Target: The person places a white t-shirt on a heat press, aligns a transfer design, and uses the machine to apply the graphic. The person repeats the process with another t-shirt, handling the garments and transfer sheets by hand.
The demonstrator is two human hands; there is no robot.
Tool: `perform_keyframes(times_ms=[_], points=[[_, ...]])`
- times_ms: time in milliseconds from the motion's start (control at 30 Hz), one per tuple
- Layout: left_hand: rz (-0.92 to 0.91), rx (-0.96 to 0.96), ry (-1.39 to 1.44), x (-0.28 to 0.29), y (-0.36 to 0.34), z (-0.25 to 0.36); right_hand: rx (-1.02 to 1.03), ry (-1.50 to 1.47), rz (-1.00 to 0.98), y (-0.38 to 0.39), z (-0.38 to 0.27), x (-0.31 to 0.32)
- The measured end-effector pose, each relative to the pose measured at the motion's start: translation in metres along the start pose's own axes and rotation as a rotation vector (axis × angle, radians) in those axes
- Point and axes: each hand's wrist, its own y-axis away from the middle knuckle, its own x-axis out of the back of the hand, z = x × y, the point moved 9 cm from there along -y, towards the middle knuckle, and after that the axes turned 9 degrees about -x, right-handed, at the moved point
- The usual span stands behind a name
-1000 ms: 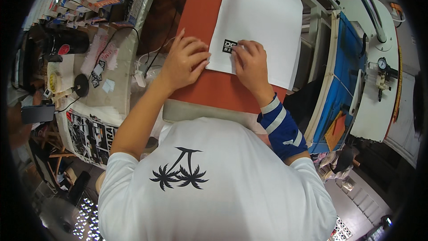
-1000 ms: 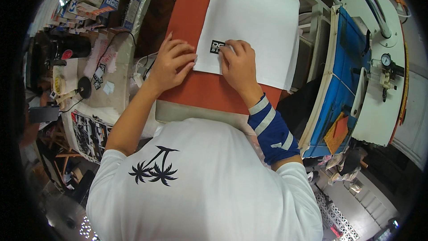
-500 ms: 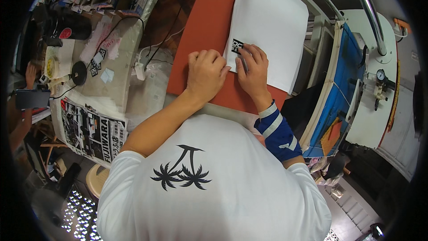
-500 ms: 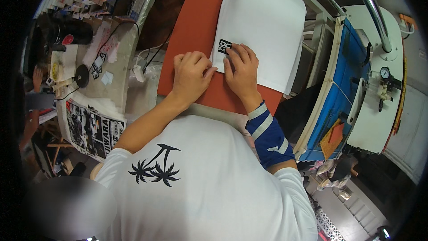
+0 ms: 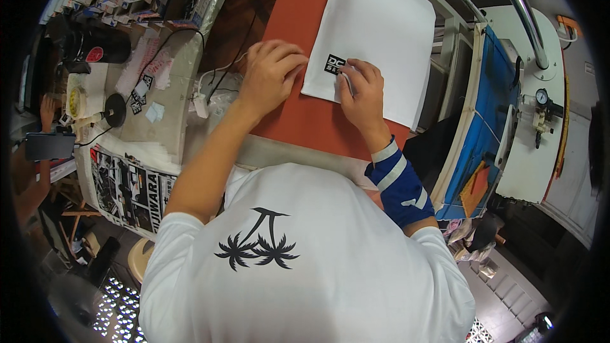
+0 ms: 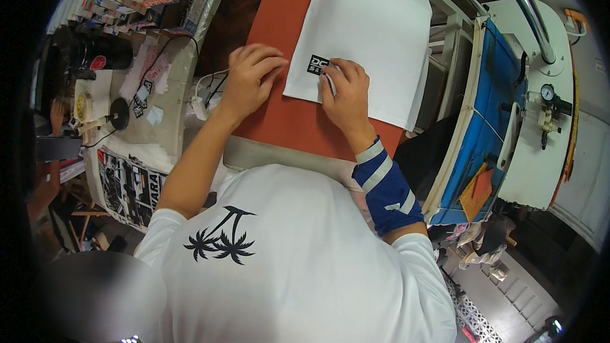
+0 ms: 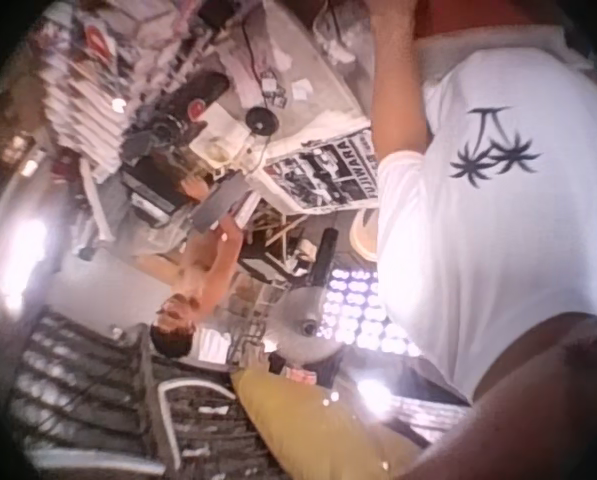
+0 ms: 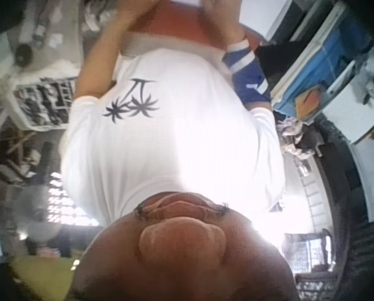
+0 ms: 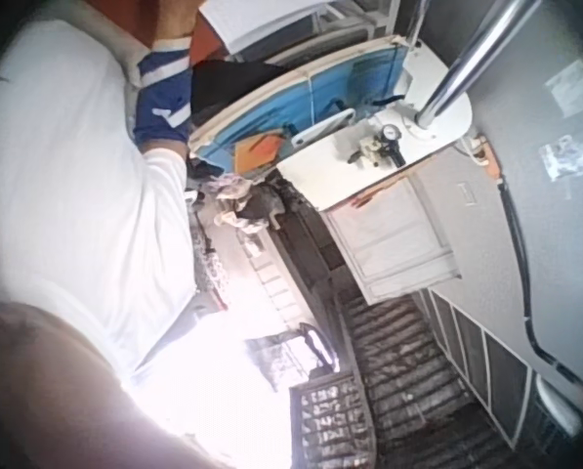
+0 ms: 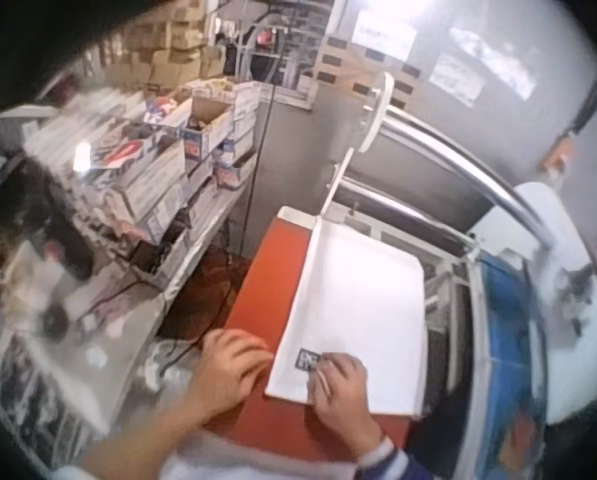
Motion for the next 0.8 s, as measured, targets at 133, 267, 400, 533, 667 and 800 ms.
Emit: perform_keyframes(times_ms=[133, 267, 400, 533, 667, 800], points=[[-0.116, -0.121, 0.026, -0.021, -0.018, -0.003, 0.016, -0.009, 0.030, -0.007, 0.003, -0.002], [-0.230, -0.078, 0.021, -0.027, -0.017, -0.008, 0.028, 0.028, 0.044, -0.008, 0.000, -0.005], [-0.271, -0.057, 0.002, -0.030, -0.014, -0.007, 0.029, 0.023, 0.062, -0.006, -0.001, -0.004], [-0.343, 0.013, -0.058, -0.030, -0.014, -0.009, 0.030, 0.051, 0.062, -0.007, 0.001, -0.007], [-0.344, 0.045, -0.033, -0.031, -0.014, -0.011, 0.025, 0.076, 0.061, -0.007, 0.001, -0.006], [-0.294, 0.030, -0.001, -0.031, -0.014, -0.012, 0.012, 0.061, 0.072, -0.008, 0.004, -0.006]])
